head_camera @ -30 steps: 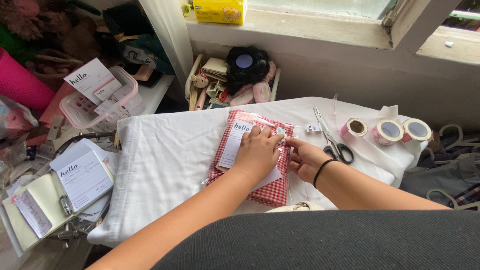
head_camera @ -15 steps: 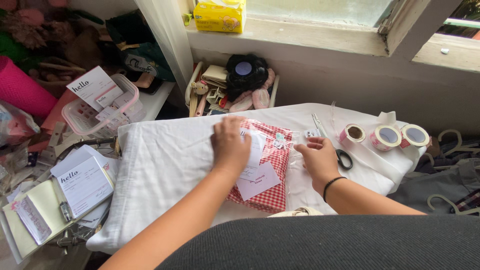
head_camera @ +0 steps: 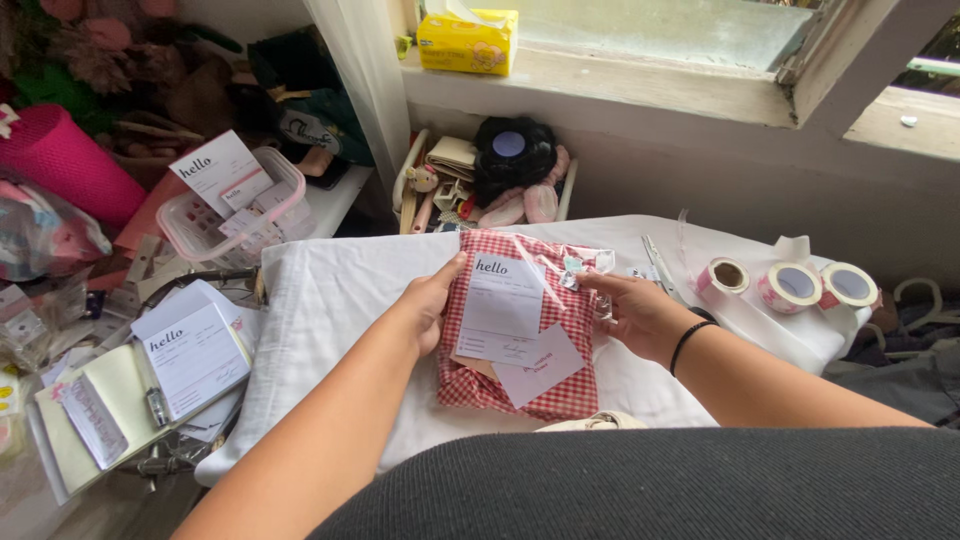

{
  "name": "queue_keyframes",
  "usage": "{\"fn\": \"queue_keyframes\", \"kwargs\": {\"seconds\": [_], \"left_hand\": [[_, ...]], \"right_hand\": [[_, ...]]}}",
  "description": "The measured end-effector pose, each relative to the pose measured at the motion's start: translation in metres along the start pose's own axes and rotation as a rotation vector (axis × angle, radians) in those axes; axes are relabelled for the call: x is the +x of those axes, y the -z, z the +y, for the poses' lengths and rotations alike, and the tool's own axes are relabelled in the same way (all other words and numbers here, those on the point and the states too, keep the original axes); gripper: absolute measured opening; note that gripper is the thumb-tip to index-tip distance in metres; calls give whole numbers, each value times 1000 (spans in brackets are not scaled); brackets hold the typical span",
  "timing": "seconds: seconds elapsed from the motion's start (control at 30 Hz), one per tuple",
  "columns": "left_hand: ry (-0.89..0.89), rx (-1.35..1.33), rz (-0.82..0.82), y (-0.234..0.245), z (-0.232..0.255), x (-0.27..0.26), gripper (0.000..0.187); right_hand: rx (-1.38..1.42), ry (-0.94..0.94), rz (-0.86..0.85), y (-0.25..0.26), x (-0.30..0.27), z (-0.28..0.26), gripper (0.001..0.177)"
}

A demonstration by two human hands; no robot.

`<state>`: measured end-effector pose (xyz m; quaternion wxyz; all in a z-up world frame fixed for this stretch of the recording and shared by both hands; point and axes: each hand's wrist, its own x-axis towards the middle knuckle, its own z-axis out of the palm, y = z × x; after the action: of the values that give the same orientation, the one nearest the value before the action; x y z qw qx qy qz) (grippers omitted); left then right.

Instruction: The person places a folded red and white checkered cloth into a clear plastic bag and seals it. They then use scissors to cut a small piece of tape and attach a paper tag to the outside of the bag. Finally, they apply decorative tape to the package and place it on a nearby surface.

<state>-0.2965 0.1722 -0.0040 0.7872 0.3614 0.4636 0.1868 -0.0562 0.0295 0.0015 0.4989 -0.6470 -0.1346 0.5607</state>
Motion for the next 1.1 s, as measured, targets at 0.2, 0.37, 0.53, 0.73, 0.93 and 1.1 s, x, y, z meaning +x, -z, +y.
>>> {"fn": "queue_keyframes", "kwargs": {"seconds": [0.2,0.37,0.53,0.73,0.93,1.1], "left_hand": [[-95,-25,-47,13,-2,2,41],[-134,-120,-113,30,-3,17,43],[-50,13,-67,31,2,10,56],[-81,46,-38,41,-1,19,56],[-69,17,5,50,-4,36,45],[-128,-72,-7,50,-10,44,32]], "right_hand": [[91,37,-82,-19,3,-7,44],[-84,31,-89,-34,5,-9,86],[-120,74,-111,-48,5,1,105],[-90,79,25,-71,-2,6,98],[33,123,69,-85,-9,9,79],[110,213,102,-89,-8,20,53]]}}
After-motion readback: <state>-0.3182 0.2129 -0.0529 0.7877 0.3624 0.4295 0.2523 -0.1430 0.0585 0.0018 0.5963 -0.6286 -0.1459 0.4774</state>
